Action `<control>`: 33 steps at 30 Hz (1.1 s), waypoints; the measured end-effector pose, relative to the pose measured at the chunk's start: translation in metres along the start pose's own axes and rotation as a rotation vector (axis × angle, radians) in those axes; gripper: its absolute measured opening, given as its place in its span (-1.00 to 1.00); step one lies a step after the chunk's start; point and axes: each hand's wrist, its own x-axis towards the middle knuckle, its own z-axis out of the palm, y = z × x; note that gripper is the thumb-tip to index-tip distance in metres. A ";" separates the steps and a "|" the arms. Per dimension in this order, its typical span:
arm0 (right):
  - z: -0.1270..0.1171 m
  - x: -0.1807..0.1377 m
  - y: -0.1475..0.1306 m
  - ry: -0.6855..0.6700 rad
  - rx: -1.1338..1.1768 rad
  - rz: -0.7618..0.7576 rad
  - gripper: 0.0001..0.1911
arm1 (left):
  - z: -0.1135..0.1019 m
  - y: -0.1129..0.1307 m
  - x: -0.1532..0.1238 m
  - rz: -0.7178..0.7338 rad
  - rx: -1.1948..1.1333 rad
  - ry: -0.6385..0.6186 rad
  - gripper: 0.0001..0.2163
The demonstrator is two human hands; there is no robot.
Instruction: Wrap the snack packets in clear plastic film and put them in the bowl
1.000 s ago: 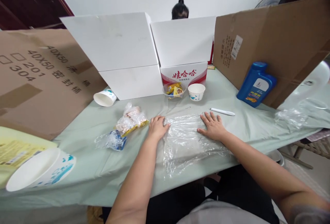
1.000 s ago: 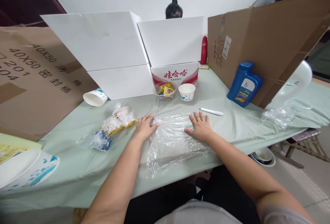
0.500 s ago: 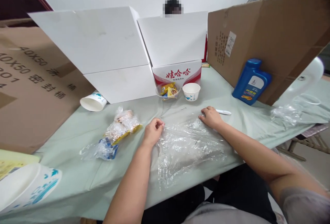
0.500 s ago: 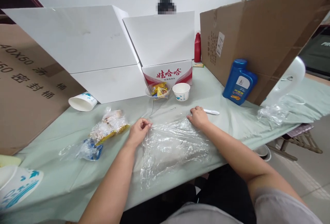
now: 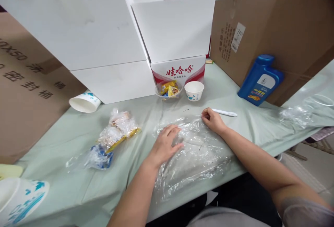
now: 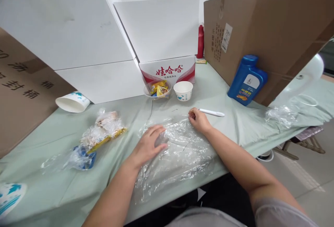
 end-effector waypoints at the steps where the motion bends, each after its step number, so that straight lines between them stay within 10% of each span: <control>1: 0.000 0.002 0.002 0.022 0.004 0.010 -0.84 | 0.003 0.001 0.000 0.012 0.001 -0.107 -0.50; 11: -0.024 0.008 0.014 0.352 -0.114 0.080 -0.80 | 0.001 -0.002 0.004 -0.103 0.036 -0.297 -0.29; 18: -0.010 -0.008 -0.016 -0.389 -0.369 -0.321 -0.46 | 0.000 -0.009 0.006 -0.186 0.090 -0.283 -0.18; 25: -0.006 -0.009 -0.015 -0.411 -0.554 -0.173 -0.36 | -0.016 -0.028 0.000 -0.513 0.215 -0.003 -0.47; 29: -0.018 -0.004 -0.019 -0.368 -0.462 -0.166 -0.44 | -0.031 -0.008 -0.007 -0.274 -0.006 0.134 -0.79; 33: -0.050 -0.024 -0.038 -0.212 -0.208 -0.222 -0.55 | -0.041 0.018 -0.016 -0.018 -0.295 -0.225 -0.79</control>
